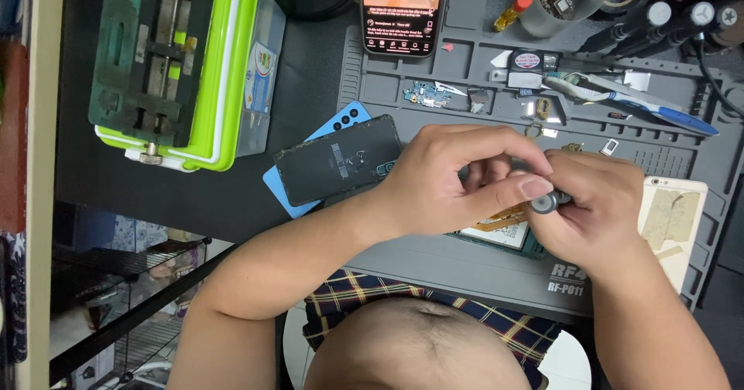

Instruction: Using a precision screwdriver to remove and install small screws and components during a mobile phone repair.

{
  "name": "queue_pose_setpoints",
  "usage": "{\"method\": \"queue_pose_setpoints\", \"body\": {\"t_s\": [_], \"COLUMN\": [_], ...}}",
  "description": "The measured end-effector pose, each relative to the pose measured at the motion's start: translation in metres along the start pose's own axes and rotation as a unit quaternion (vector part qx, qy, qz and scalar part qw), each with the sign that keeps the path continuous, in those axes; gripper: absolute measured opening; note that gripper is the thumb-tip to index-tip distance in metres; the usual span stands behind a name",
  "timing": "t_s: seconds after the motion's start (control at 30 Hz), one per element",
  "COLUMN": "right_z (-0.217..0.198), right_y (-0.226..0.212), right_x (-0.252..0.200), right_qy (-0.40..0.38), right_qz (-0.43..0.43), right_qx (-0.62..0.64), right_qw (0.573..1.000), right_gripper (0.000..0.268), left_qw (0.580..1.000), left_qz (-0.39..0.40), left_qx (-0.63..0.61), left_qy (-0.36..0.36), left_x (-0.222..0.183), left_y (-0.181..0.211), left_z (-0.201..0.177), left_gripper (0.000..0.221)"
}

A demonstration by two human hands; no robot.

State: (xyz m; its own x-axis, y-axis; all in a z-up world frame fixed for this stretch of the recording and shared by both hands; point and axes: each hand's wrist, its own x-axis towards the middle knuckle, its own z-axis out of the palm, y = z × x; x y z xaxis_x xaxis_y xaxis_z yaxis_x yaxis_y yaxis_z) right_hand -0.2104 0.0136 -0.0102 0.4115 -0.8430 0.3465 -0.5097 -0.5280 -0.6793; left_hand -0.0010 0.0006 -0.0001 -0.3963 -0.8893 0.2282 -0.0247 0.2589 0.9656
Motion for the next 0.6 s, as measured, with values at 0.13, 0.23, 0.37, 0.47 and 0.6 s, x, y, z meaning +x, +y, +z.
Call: {"method": "queue_pose_setpoints", "body": {"t_s": [0.13, 0.23, 0.37, 0.47, 0.6], "right_z": [0.0003, 0.0003, 0.0001, 0.0002, 0.0006], "right_y": [0.0003, -0.0005, 0.0011, 0.0008, 0.0007], "right_x": [-0.0008, 0.0000, -0.0011, -0.0004, -0.0017], "right_qy": [-0.009, -0.011, -0.017, -0.018, -0.020], "right_qz": [0.005, 0.010, 0.012, 0.013, 0.026], "right_qx": [-0.008, -0.009, -0.013, -0.013, -0.021], "right_qw": [1.000, 1.000, 1.000, 1.000, 0.999], "right_gripper": [0.036, 0.037, 0.041, 0.043, 0.045], "left_qw": [1.000, 1.000, 1.000, 1.000, 1.000], "left_qz": [0.007, 0.013, 0.009, 0.011, 0.017], "left_qx": [0.016, 0.017, 0.015, 0.023, 0.012], "left_qy": [0.004, 0.006, 0.001, 0.004, 0.006], "left_x": [0.0008, 0.0012, 0.0005, 0.0010, 0.0014], "left_y": [0.0016, 0.0023, 0.0009, 0.0024, 0.0009], "left_z": [-0.0002, -0.0004, -0.0003, -0.0004, 0.0003], "left_gripper": [0.009, 0.008, 0.008, 0.008, 0.009]}}
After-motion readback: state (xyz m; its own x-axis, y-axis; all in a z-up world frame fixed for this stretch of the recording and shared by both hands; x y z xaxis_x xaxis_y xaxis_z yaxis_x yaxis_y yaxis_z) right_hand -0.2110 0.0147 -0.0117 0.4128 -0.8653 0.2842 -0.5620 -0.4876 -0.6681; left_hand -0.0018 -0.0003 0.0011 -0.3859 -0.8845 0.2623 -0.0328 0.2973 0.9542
